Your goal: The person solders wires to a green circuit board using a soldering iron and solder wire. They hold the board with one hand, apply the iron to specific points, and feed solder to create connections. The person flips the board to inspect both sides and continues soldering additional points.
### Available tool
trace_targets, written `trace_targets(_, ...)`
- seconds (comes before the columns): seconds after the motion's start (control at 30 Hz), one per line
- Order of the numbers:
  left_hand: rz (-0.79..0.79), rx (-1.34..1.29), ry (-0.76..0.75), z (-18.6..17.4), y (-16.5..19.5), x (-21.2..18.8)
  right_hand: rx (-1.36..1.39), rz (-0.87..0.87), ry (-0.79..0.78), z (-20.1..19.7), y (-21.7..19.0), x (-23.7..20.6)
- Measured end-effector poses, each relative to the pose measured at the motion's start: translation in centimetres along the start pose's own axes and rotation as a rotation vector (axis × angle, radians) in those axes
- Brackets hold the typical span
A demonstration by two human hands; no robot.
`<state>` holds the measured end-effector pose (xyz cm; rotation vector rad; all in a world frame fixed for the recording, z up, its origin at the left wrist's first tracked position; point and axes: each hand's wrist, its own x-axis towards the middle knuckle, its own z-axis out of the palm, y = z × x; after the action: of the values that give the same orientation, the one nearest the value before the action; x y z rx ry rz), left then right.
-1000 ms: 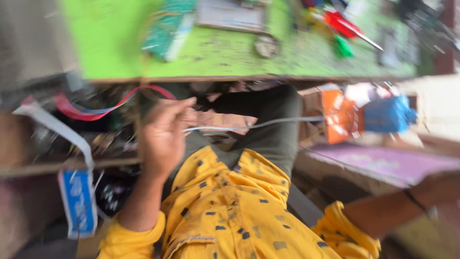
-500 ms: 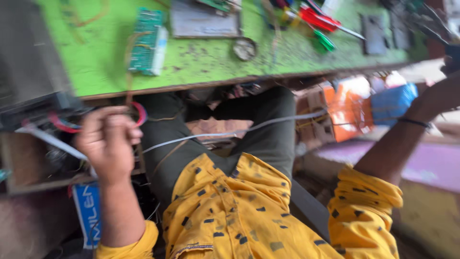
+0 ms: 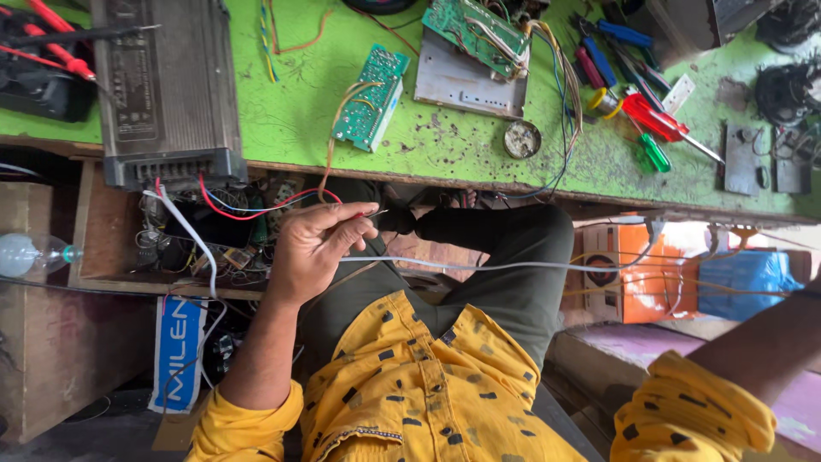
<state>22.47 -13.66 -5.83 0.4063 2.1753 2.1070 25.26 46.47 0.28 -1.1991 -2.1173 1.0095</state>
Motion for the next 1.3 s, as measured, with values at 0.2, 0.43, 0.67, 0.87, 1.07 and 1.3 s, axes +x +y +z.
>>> trace_targets(0.2,0.041,-0.141,0.042,0.8,-0.6,0.8,0.490,0.104,-0.137,0.4,-0.4,-0.5)
trace_targets(0.43,-0.005,-0.105,0.056,1.1,-0.4,1.2,0.678,-0.160,-0.081,3.6,0.1,-5.6)
trace_targets(0.67,0.246,0.245,0.087,5.4,-0.8,7.1,0.465,-0.697,-0.237,14.8,-2.7,-11.6)
trace_targets(0.87,0.102,0.180,0.061,6.3,-2.4,8.9,0.716,-0.598,-0.210,19.3,-7.1,-12.5)
trace_targets(1.07,0.084,0.181,0.017,4.8,-3.1,9.2,0.684,-0.627,-0.243,19.2,-8.3,-14.0)
trace_targets(1.3,0.063,-0.008,-0.006,4.3,-3.0,6.4,0.614,-0.713,-0.230,17.7,-9.1,-16.6)
